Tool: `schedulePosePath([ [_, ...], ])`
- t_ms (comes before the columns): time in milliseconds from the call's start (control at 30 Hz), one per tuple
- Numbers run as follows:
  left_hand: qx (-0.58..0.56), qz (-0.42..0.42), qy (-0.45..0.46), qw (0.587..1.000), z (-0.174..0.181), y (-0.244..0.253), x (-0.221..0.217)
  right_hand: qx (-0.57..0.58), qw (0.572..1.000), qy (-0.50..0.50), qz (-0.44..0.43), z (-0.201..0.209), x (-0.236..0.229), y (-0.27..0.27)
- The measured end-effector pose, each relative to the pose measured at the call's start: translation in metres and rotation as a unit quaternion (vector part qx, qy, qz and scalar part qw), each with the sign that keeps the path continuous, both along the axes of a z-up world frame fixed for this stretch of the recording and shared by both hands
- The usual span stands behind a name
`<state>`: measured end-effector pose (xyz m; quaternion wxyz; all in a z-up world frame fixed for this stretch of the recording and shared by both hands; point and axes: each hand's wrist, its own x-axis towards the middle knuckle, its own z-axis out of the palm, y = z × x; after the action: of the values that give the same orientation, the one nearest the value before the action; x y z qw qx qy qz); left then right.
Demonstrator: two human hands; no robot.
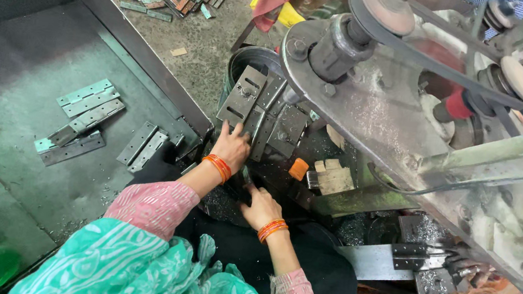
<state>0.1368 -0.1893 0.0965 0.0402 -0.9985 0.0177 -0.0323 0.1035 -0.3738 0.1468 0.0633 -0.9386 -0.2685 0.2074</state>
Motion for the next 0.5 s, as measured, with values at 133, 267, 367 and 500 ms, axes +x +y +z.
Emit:
schedulePosePath([
  [133, -0.003, -0.006, -0.039, 0.999, -0.001, 0.018, 0.019, 0.000, 1.000, -0.007, 0.017, -0.001, 0.001, 0.000],
  [267, -0.023, -0.009, -0.041, 0.999, -0.008, 0.031, 0.044, 0.001, 1.000, -0.007, 0.013, -0.014, 0.005, -0.004],
  [367, -0.019, -0.008, -0.030, 0.999, -0.012, 0.032, 0.053, 0.010, 1.000, -0.016, -0.003, -0.048, -0.005, -0.018],
  [500, -0.036, -0.016, -0.070, 0.997, -0.014, 0.030, 0.042, 0.150, 0.984, -0.097, -0.015, -0.108, -0.050, -0.037],
])
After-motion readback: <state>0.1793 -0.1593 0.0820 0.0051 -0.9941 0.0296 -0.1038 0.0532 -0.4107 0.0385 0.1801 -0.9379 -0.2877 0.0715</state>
